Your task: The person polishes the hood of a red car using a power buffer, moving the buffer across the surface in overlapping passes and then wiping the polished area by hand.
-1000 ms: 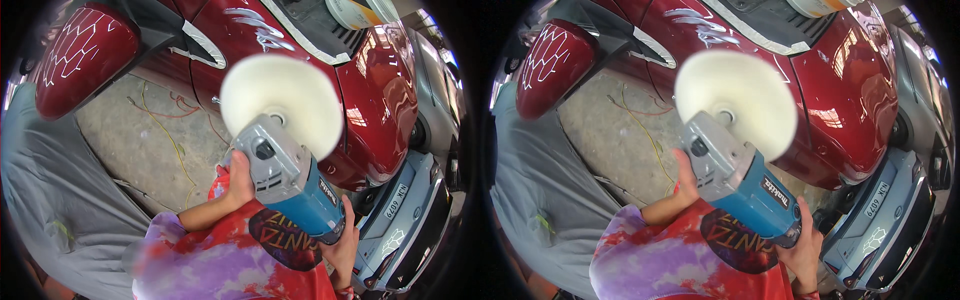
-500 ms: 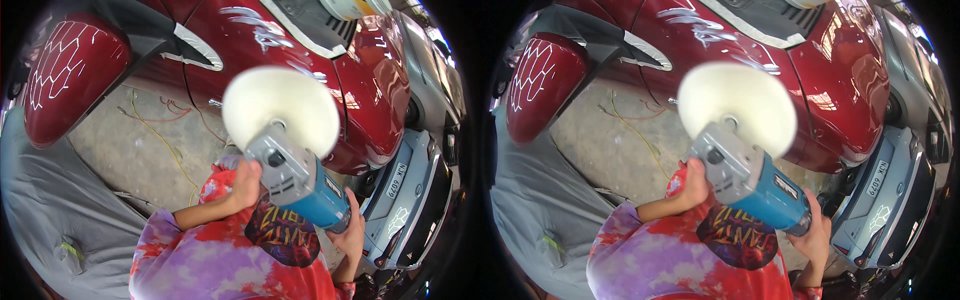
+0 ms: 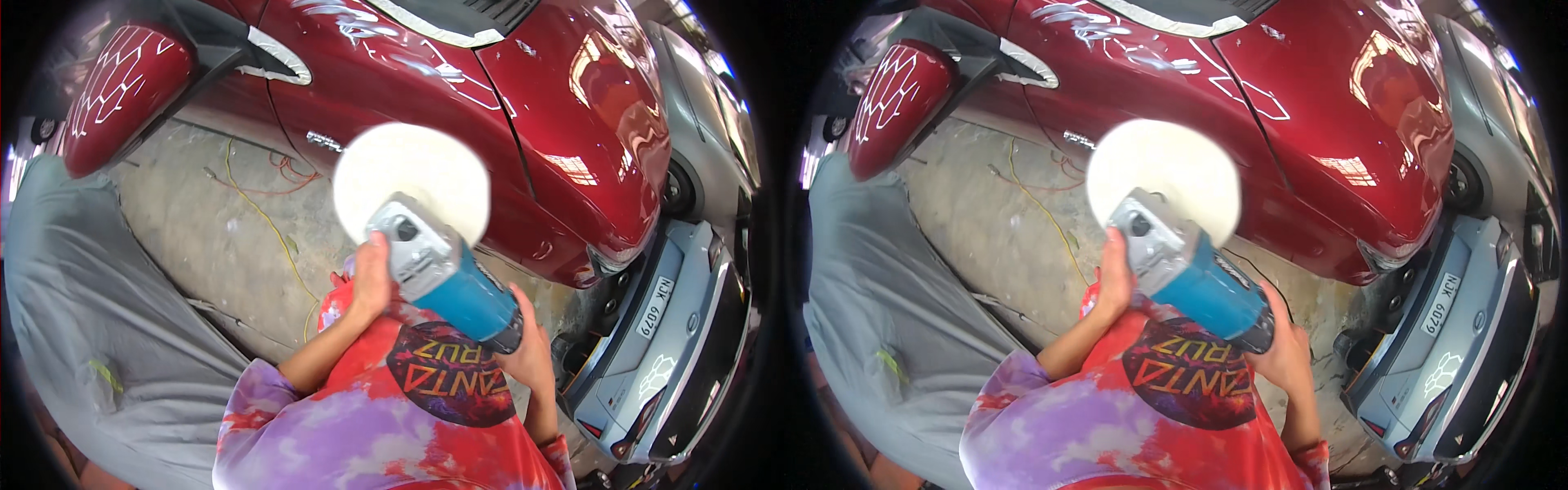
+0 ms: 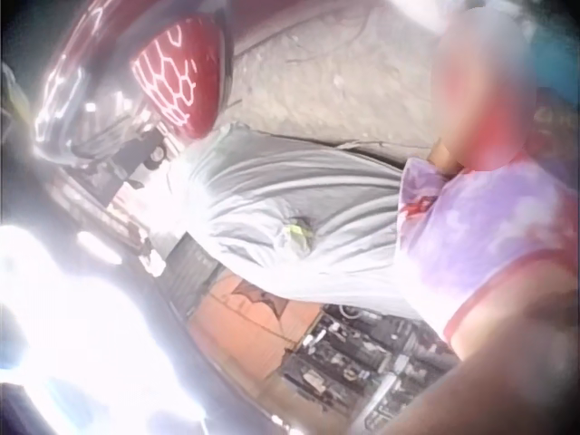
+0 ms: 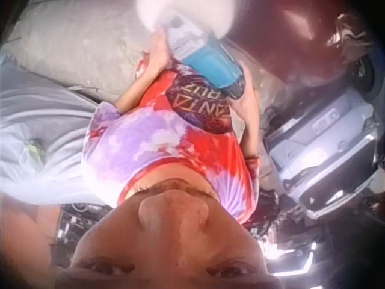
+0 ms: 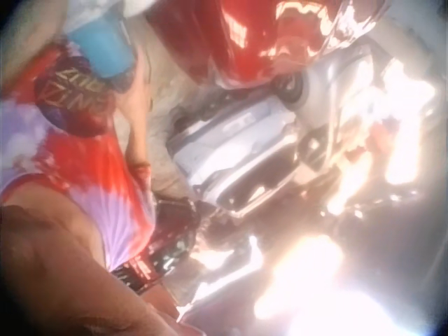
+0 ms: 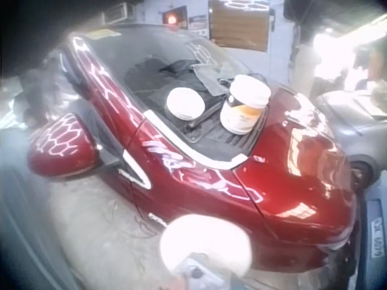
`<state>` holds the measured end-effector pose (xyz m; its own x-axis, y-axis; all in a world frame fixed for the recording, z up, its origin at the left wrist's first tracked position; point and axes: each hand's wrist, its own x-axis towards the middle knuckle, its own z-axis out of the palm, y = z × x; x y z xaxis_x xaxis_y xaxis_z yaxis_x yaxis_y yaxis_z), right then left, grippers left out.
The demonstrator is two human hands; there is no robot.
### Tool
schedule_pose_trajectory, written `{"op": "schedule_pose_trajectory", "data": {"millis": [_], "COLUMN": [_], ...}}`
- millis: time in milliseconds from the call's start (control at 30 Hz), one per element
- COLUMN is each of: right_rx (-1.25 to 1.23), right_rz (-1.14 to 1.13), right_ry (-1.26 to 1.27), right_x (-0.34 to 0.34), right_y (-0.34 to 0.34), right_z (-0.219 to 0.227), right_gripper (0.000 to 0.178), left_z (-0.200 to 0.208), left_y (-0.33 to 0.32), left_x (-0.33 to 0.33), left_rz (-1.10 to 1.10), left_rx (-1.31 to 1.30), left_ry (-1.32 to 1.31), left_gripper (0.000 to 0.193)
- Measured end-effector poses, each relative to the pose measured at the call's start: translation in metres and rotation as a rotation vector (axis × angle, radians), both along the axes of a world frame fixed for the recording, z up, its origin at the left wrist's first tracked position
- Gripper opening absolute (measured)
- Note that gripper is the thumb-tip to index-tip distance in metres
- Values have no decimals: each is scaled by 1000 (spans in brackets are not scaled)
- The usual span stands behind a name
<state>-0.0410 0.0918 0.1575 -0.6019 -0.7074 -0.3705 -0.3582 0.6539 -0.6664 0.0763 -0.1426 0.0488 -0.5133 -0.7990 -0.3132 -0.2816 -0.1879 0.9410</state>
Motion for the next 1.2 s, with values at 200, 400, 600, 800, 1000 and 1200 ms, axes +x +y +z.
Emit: {"op": "schedule_pose_trajectory", "data": {"millis": [200, 400, 600, 800, 1000, 1200], "right_rx": [1, 1, 52, 119, 189, 148], "right_rz": [-127, -6, 151, 152, 147, 61], "right_ry": [33, 95, 91, 44, 102, 174], "right_x": [4, 3, 5, 6, 2, -9], "right_y": [25, -30, -95, -83, -95, -55], "right_z": [8, 23, 59, 84, 91, 131], "right_gripper": [92, 94, 99, 99, 101, 101], "left_z": [28, 13, 60, 79, 83, 68], "left_y": [13, -17, -71, -51, -60, -20], "left_x": [-14, -8, 4, 1, 8, -7], "left_rz": [-235, 196, 181, 253, 166, -61], "left_rx": [15, 358, 359, 405, 455, 509], "left_ry": [216, 543, 597, 545, 527, 581], "left_gripper": [60, 67, 68, 68, 70, 68]}}
